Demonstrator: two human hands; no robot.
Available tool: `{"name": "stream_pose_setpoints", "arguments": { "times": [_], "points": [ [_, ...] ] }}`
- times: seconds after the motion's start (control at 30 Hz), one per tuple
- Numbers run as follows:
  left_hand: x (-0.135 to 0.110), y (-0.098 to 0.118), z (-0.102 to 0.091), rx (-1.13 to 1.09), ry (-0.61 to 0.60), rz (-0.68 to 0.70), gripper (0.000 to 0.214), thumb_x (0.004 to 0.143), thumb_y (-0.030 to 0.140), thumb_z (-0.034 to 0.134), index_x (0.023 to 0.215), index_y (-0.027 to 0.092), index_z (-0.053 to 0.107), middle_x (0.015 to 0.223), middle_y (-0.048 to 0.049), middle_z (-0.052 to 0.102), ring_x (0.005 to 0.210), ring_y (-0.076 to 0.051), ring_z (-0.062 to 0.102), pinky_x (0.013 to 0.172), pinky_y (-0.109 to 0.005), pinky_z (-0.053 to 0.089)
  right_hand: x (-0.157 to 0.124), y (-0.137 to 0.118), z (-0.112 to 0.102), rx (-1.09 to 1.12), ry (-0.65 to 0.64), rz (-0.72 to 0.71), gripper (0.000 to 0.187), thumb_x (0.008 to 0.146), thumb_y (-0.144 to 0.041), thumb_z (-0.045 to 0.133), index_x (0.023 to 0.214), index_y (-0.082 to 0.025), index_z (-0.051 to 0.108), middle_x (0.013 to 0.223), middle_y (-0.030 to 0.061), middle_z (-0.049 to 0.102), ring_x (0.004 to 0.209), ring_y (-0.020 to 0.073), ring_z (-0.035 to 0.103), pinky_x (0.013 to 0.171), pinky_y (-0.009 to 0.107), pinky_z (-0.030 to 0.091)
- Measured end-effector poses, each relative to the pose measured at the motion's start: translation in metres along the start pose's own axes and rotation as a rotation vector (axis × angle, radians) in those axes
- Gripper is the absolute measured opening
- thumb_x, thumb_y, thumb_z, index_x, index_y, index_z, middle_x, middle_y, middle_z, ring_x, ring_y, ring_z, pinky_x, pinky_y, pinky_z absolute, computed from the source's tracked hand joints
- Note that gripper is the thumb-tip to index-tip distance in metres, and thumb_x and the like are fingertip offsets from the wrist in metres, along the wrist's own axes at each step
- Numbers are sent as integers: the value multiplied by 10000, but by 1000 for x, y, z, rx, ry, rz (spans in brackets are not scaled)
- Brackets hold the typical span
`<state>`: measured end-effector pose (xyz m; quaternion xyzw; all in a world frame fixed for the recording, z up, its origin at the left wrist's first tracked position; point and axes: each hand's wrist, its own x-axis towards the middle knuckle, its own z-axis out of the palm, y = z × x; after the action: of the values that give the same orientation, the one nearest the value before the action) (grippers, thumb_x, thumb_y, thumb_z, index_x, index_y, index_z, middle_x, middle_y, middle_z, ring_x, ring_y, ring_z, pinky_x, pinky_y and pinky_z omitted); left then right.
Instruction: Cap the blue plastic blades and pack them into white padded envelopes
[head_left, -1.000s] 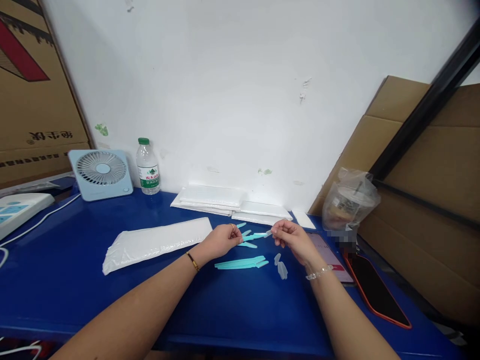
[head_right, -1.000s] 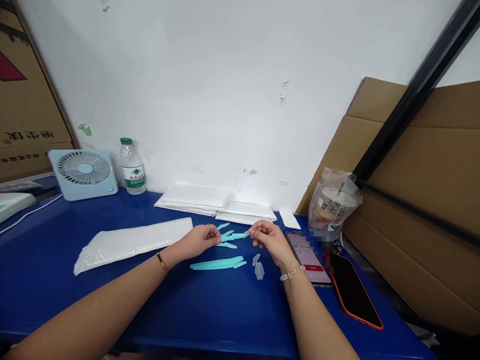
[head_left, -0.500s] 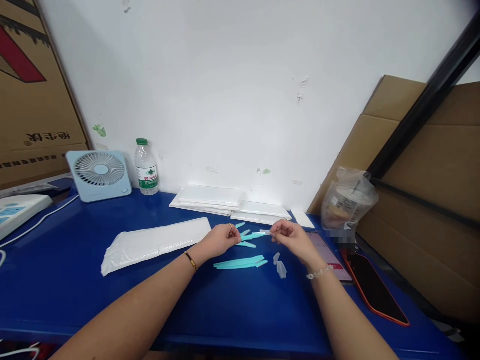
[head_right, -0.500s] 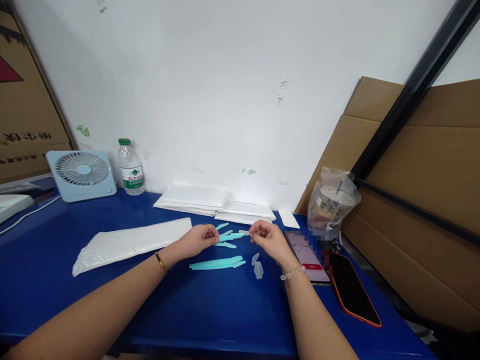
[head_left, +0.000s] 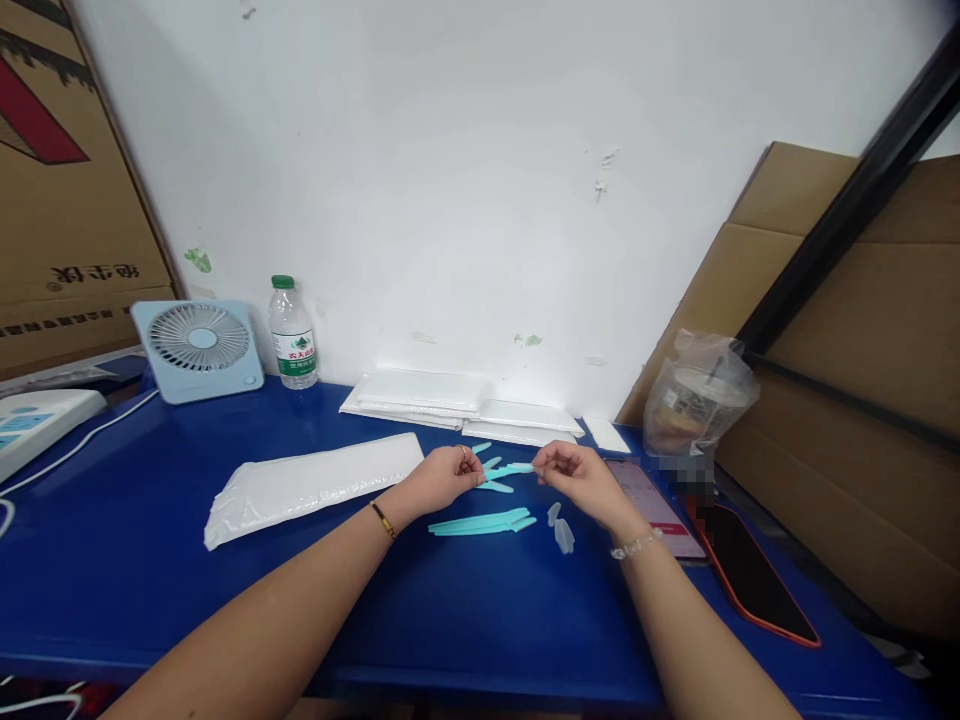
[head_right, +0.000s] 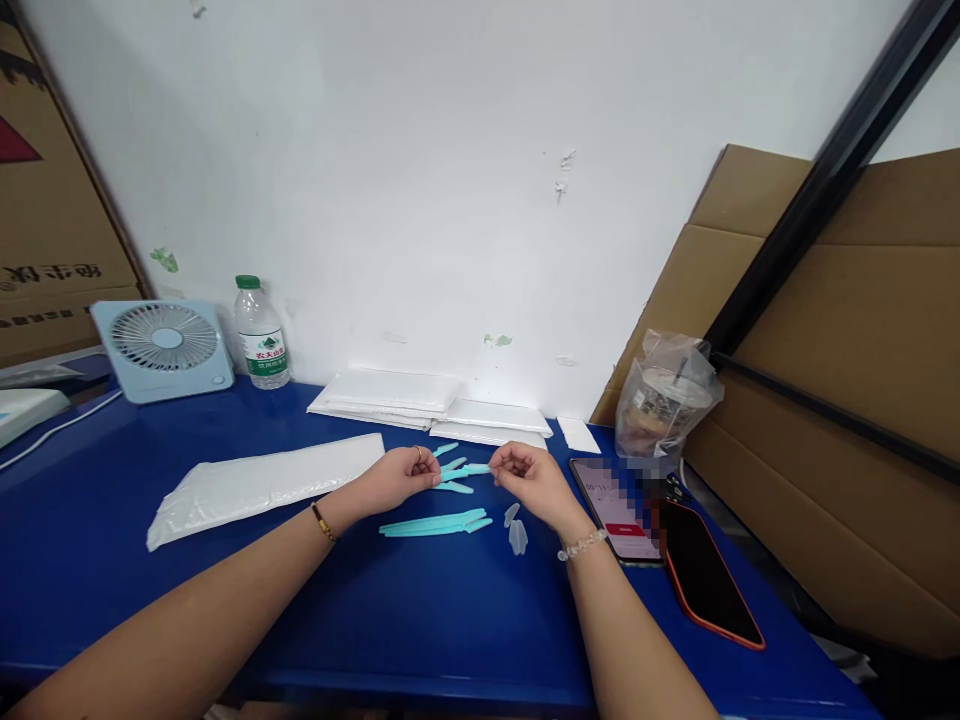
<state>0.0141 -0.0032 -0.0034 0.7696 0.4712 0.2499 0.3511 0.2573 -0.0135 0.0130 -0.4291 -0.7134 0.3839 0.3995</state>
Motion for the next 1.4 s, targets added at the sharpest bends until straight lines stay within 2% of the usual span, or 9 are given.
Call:
{"name": "stream_pose_setpoints", "arguments": {
  "times": [0.13,0.27,0.37,0.5,0.6,0.7,0.83,1.2,1.4],
  "points": [
    [-2,4,-3,133,22,-6,234,789,387,494,845,190,607,786,-25,631,714,-163,567,617,-252,402,-3,-2,-4,-123,-88,-2,169,758,-293,603,879,-178,623,757,25,620,694,154,587,645,277,474],
    [-7,9,-7,360,150,67,252,737,367,582,943,227,621,976,-43,624,921,-220,552,758,-298,395,-9,2,-24,-411,-174,5,130,714,-262,643,824,-205,683,846,34,608,686,147,555,637,277,458],
    [-11,14,-7,422,34,134,294,688,443,639,917,259,642,995,-28,621,966,-239,539,797,-321,379,-11,6,-29,-455,-284,78,111,645,-243,701,747,-200,691,829,29,596,667,144,548,595,256,444],
    [-14,19,-2,482,-90,131,164,731,391,607,750,237,659,853,-14,655,874,-217,567,808,-337,355,-10,10,-26,-410,-285,155,85,667,-248,682,702,-176,654,707,12,598,612,133,541,547,229,416],
    [-14,20,-1,477,-75,121,204,779,396,551,745,226,657,818,-16,668,824,-200,577,796,-333,350,-8,10,-27,-330,-240,168,133,733,-304,637,767,-176,627,649,-5,591,588,128,544,547,227,414],
    [-14,20,-1,459,-77,138,248,734,469,594,781,234,660,821,-11,670,794,-197,579,760,-320,355,-7,8,-28,-273,-202,143,191,779,-356,596,822,-175,639,650,-6,589,579,123,546,557,234,420],
    [-13,20,-1,489,-82,116,134,724,360,616,711,235,662,735,6,669,739,-180,581,759,-313,356,-6,4,-26,-196,-139,121,249,777,-394,601,874,-173,665,659,6,612,615,136,565,581,250,442],
    [-12,22,-7,365,-11,46,141,744,321,572,708,214,656,746,-7,664,687,-158,579,611,-243,374,-7,0,-24,-77,-196,170,287,729,-408,662,862,-154,672,688,37,658,648,152,614,628,285,497],
    [-11,22,-4,324,-2,72,177,760,355,558,737,210,656,755,-11,660,684,-151,574,631,-244,380,-4,3,-1,29,-214,143,319,724,-422,671,877,-142,659,683,39,666,664,161,638,653,299,517]
  ]
}}
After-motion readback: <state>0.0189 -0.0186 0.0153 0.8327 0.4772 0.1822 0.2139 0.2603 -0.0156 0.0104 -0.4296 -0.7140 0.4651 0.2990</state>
